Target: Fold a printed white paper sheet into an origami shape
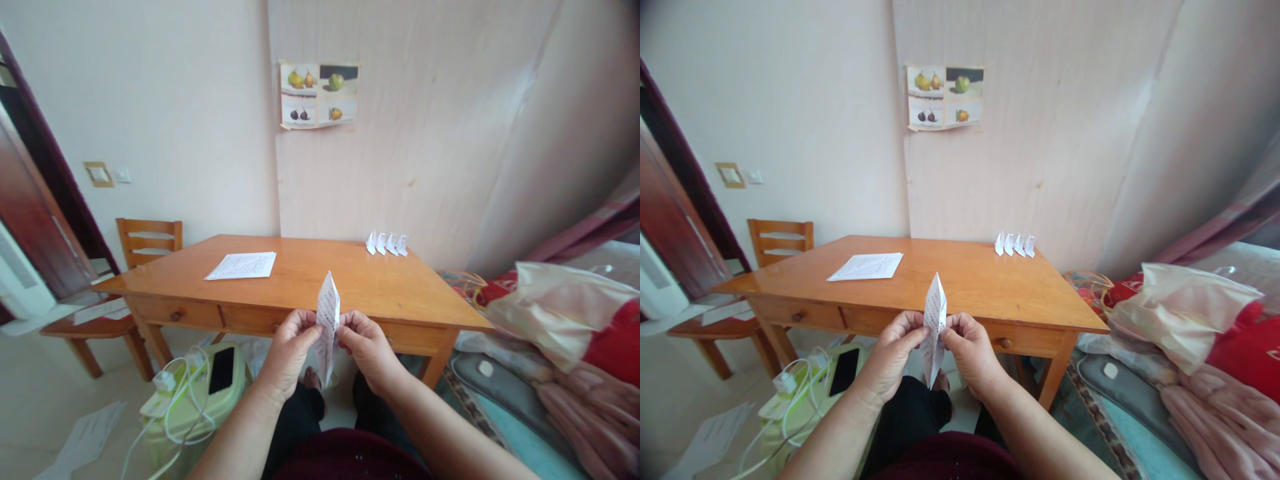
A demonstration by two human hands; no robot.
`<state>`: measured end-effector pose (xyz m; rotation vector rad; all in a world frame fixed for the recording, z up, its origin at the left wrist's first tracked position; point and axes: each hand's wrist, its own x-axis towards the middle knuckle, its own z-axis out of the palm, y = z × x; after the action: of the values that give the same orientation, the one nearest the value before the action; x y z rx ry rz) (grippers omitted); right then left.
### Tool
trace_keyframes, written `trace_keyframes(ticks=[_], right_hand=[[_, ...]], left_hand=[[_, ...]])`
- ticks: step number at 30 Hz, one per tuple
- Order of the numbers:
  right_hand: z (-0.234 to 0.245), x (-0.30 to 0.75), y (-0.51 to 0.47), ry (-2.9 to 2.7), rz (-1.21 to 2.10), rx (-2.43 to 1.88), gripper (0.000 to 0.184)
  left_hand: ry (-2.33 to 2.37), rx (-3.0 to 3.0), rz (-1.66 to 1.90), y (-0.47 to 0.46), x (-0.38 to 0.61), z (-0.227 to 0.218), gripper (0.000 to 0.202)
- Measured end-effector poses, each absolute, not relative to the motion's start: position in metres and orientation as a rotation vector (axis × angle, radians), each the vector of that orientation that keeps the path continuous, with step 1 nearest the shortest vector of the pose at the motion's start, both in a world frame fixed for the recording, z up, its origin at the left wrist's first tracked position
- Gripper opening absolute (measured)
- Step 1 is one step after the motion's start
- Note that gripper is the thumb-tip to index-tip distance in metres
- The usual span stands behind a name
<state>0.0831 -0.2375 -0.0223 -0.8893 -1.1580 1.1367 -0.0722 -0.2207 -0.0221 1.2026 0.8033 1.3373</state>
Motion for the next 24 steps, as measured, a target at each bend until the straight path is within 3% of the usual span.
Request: trace_keyframes(ticks=[17,24], right_hand=[[-0.0249,0.0831,-0.2377,-1.184,1.144,-0.895,0.014],[-0.0254,0.0832,-0.2384,-1.204,1.19,-0.862,0.022]], left_hand=[[0.704,1.095,1.28,-0.2286,-0.0652,-0.0154,0.024],[0.805,1.174,1.348,-0.2295,-0.0643,-0.0155,0.011]])
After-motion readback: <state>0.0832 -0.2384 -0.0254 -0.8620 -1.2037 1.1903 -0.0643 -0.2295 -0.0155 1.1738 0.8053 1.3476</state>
